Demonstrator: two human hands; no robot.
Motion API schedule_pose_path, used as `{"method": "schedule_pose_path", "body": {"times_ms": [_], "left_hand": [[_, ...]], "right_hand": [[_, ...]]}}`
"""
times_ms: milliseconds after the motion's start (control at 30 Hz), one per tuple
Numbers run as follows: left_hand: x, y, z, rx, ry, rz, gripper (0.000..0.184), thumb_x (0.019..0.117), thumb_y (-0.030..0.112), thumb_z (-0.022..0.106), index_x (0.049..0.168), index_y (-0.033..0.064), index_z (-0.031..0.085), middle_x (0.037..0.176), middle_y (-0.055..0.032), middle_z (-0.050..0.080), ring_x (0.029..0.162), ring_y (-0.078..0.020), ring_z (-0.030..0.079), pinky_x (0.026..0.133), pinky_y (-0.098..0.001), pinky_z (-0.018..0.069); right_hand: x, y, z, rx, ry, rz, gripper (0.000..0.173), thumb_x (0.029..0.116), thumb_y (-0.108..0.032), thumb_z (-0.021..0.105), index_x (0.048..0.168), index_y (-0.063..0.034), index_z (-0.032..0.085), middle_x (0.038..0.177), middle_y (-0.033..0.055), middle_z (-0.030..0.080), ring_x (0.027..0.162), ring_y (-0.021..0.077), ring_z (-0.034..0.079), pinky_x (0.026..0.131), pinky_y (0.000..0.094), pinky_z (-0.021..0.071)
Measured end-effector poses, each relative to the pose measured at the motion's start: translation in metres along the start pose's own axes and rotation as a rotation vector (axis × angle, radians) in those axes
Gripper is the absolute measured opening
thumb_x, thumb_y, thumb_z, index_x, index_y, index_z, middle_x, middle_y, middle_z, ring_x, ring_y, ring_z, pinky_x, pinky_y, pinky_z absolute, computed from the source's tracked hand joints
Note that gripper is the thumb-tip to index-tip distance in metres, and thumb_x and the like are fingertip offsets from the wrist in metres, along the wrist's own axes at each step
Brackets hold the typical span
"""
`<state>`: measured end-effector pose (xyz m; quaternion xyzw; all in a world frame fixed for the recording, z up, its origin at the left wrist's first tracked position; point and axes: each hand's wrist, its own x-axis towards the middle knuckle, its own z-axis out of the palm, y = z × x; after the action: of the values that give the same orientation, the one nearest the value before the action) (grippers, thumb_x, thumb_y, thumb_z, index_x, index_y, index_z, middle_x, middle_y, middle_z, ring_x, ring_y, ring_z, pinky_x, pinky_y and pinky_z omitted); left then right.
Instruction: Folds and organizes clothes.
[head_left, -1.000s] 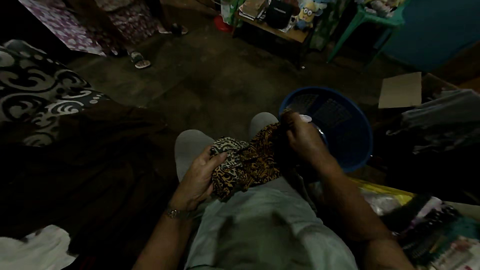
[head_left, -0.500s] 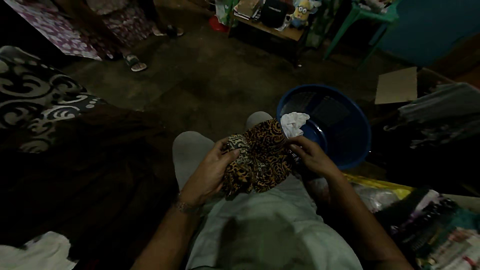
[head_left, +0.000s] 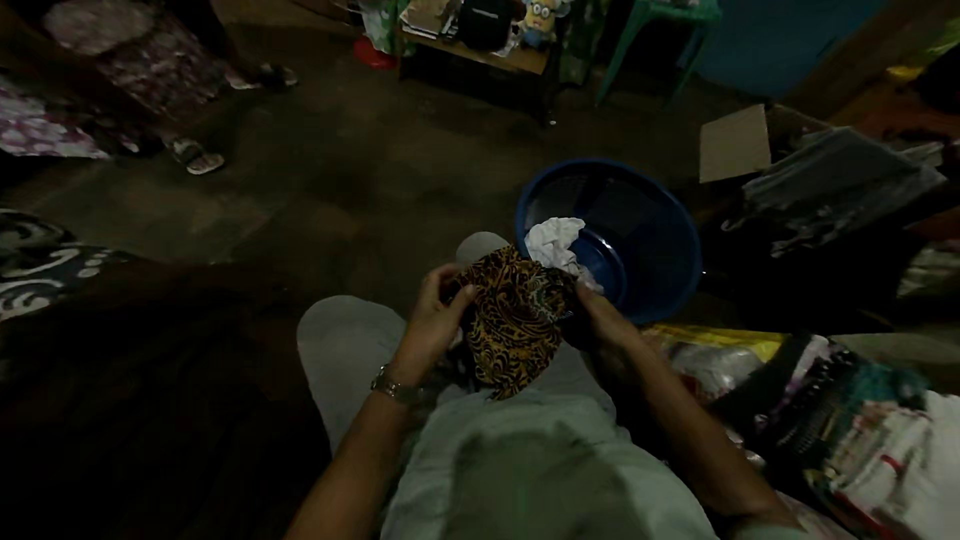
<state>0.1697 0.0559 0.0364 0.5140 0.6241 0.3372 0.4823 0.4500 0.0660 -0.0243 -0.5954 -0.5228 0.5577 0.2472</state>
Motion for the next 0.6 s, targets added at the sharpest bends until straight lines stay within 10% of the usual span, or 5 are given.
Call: {"method": "schedule_pose_path", "body": {"times_ms": [67, 200, 333, 467, 600], "left_hand": [[0.008, -0.019, -0.003, 0.117, 0.006, -0.017, 0.066, 0.0988, 0.028, 0.068, 0.152, 0.0043, 0.038, 0.152, -0.0234, 0.042, 0.132, -0.0317, 0.052, 0.106, -0.0471, 0.0470], [0.019, -0.052, 0.002, 0.210, -0.058, 0.090, 0.081, 0.0867, 0.039, 0.078, 0.149, 0.0017, 0.042, 0.154, -0.0245, 0.040, 0.138, -0.0347, 0.045, 0.110, -0.0486, 0.0421], [0.032, -0.057, -0.001, 0.129, -0.057, 0.067, 0.109, 0.0779, 0.038, 0.085, 0.159, 0.0024, 0.021, 0.158, -0.0237, 0.035, 0.142, -0.0310, 0.042, 0.113, -0.0446, 0.0415], [0.051, -0.063, -0.005, 0.126, -0.149, 0.035, 0.093, 0.0792, 0.032, 0.084, 0.152, 0.0018, 0.035, 0.140, -0.0231, 0.054, 0.123, -0.0265, 0.057, 0.102, -0.0417, 0.0495], [0.057, -0.076, -0.012, 0.093, -0.227, 0.094, 0.064, 0.0855, 0.027, 0.076, 0.137, -0.0018, 0.052, 0.122, -0.0148, 0.066, 0.106, -0.0121, 0.066, 0.093, -0.0315, 0.0549]], "right_hand": [[0.005, 0.004, 0.015, 0.107, 0.012, 0.051, 0.063, 0.1125, -0.044, 0.016, 0.148, -0.0005, 0.044, 0.129, 0.0155, 0.059, 0.108, 0.0164, 0.062, 0.091, 0.0346, 0.0533], [0.001, 0.000, 0.031, 0.266, -0.041, 0.200, 0.069, 0.1095, -0.055, 0.023, 0.153, -0.0044, 0.040, 0.146, 0.0173, 0.052, 0.130, 0.0231, 0.054, 0.106, 0.0436, 0.0472], [-0.010, -0.010, 0.040, 0.280, -0.064, 0.198, 0.081, 0.0933, -0.036, 0.073, 0.153, -0.0019, 0.030, 0.132, 0.0175, 0.060, 0.114, 0.0195, 0.064, 0.096, 0.0378, 0.0552], [-0.008, -0.021, 0.058, 0.258, 0.088, 0.144, 0.119, 0.0672, -0.022, 0.096, 0.155, -0.0015, 0.019, 0.143, 0.0199, 0.052, 0.128, 0.0209, 0.057, 0.107, 0.0371, 0.0499], [-0.001, -0.026, 0.072, 0.213, 0.265, -0.024, 0.091, 0.0799, -0.015, 0.086, 0.152, 0.0054, 0.034, 0.143, 0.0211, 0.054, 0.130, 0.0192, 0.056, 0.111, 0.0327, 0.0461]]}}
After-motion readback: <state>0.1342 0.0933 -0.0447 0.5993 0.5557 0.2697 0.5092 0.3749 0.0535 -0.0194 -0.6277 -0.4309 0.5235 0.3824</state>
